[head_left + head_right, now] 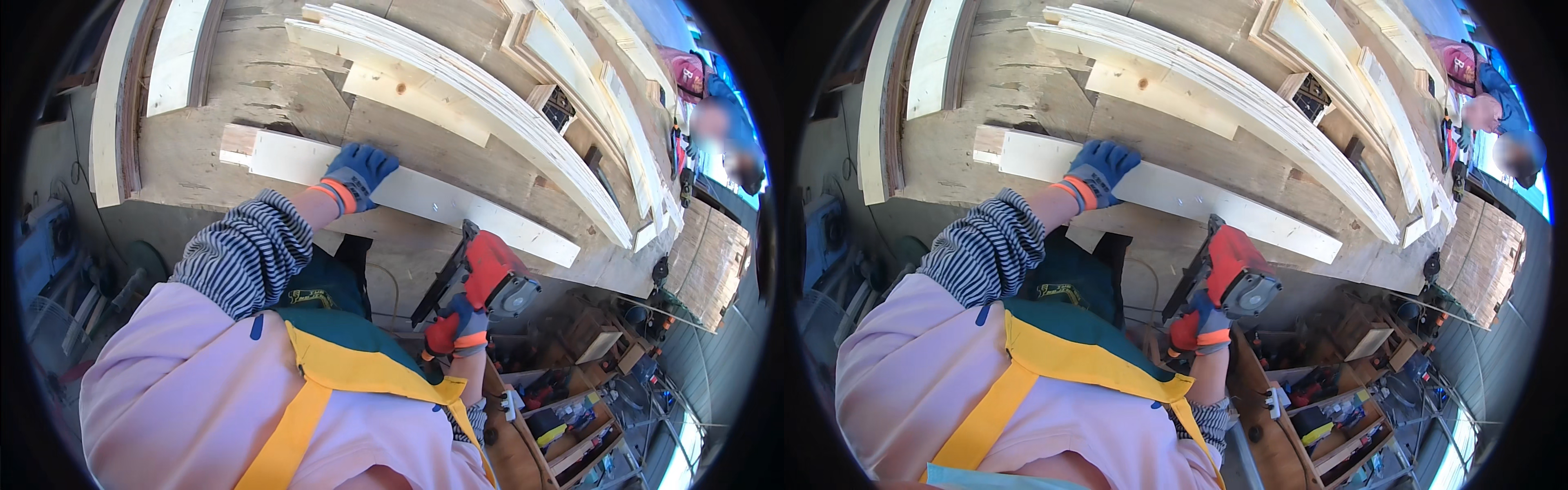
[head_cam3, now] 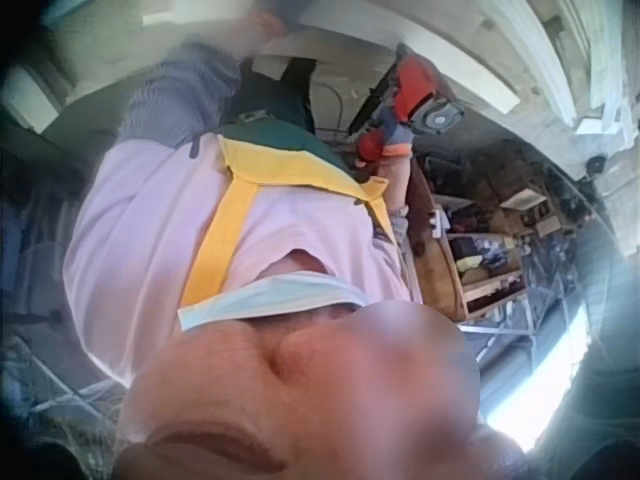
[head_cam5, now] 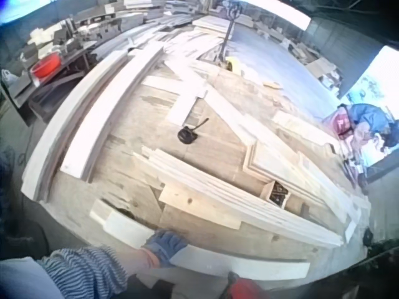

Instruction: The person measures and cuts wooden planks using a tape measure and a nail gun. They align the planks on a workbench, secure them with nails, and stack the finished pieces.

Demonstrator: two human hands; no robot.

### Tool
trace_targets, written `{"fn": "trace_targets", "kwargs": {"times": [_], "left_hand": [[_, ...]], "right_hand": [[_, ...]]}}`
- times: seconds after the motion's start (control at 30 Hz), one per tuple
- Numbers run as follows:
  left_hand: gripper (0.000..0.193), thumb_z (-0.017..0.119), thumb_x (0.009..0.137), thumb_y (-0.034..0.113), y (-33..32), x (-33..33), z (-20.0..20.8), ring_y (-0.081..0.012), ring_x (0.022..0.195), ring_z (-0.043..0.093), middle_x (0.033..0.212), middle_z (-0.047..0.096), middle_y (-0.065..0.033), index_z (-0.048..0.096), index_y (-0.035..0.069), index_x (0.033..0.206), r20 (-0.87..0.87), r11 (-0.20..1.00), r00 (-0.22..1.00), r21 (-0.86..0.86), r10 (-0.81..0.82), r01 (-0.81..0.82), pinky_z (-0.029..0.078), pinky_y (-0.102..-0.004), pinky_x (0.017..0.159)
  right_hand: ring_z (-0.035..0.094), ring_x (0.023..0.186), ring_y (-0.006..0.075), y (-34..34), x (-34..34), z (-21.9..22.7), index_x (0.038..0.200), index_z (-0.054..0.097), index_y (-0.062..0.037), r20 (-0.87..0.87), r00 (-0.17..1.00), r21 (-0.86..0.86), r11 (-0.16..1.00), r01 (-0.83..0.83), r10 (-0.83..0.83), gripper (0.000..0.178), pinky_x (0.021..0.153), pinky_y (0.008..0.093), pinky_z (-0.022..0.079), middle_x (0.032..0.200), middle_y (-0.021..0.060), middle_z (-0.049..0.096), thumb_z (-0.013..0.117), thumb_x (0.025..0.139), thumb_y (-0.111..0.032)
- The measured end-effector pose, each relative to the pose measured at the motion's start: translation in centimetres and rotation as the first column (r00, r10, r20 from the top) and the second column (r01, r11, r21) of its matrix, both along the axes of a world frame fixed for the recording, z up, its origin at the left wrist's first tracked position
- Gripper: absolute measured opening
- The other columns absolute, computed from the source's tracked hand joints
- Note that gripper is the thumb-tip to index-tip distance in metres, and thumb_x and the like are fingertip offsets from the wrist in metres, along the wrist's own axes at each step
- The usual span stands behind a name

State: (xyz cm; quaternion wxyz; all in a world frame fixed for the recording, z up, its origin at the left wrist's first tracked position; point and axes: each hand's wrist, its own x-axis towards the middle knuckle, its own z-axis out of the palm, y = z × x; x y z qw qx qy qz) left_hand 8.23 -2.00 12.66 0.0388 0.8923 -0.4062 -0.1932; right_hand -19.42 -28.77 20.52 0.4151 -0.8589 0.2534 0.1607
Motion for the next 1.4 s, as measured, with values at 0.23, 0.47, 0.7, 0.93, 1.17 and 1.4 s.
{"fn": "trace_targets", "kwargs": {"times": [0.23,0.47,0.7,0.93,1.17,1.4], "left_hand": [[0.115,0.070,0.070,0.067,1.4,1.7,3.2,-0.0336,0.141,0.028,0.153,0.030,-0.0119,0.011,0.016,0.155,-0.156,0.984,0.984,0.135,-0.092,0.113,0.008,-0.0612,0.115],[0.113,0.071,0.068,0.065,11.5,4.4,4.6,-0.0313,0.135,0.036,0.144,0.040,-0.0110,0.018,0.014,0.154,-0.038,0.960,0.999,0.278,0.038,-0.025,0.011,-0.0601,0.115],[0.063,0.069,0.068,0.033,14.0,5.3,1.2,-0.0284,0.118,0.047,0.119,0.050,-0.0077,0.046,0.015,0.124,-0.040,0.992,0.998,0.120,0.054,-0.049,0.031,-0.0446,0.104],[0.071,0.073,0.064,0.034,13.4,5.7,1.8,-0.0275,0.119,0.046,0.122,0.048,-0.0073,0.044,0.017,0.126,-0.112,0.984,0.991,0.170,0.071,-0.051,0.031,-0.0443,0.105],[0.077,0.074,0.065,0.040,13.5,5.8,2.2,-0.0270,0.120,0.045,0.121,0.049,-0.0071,0.042,0.018,0.131,-0.111,0.977,0.992,0.209,0.056,-0.032,0.029,-0.0459,0.106],[0.099,0.076,0.064,0.053,14.7,5.9,1.9,-0.0284,0.130,0.039,0.133,0.046,-0.0080,0.031,0.017,0.145,-0.123,0.990,0.991,0.141,0.045,-0.027,0.019,-0.0534,0.113]], "right_hand": [[0.061,0.060,0.0265,8.6,6.6,4.7,0.065,0.058,-0.0089,0.124,0.990,-0.048,0.997,-0.067,0.073,0.007,0.055,0.0350,0.047,0.063,0.0082,0.059,0.064,0.068,-0.008],[0.061,0.059,0.0227,13.4,10.0,2.8,0.066,0.056,-0.0043,-0.112,0.942,0.276,0.901,0.336,-0.317,0.010,0.057,0.0320,0.051,0.064,0.0104,0.055,0.062,0.073,-0.007],[0.061,0.063,0.0236,14.8,10.6,4.8,0.066,0.057,-0.0053,-0.114,0.966,0.236,0.939,0.252,-0.230,0.008,0.058,0.0344,0.049,0.066,0.0097,0.056,0.063,0.072,-0.008],[0.060,0.061,0.0167,19.6,10.5,3.5,0.099,0.059,-0.0024,-0.271,0.913,0.384,0.836,0.392,-0.304,0.018,0.052,0.0322,0.047,0.074,0.0045,0.057,0.062,0.082,-0.007],[0.059,0.056,0.0188,18.7,11.1,3.5,0.098,0.058,-0.0010,-0.124,0.972,0.368,0.901,0.230,-0.197,0.017,0.052,0.0326,0.048,0.072,0.0066,0.059,0.059,0.082,-0.005],[0.058,0.058,0.0167,22.7,14.9,6.1,0.107,0.057,-0.0026,-0.254,0.931,0.570,0.737,0.362,-0.261,0.025,0.052,0.0326,0.047,0.079,0.0050,0.060,0.060,0.083,-0.003]]}}
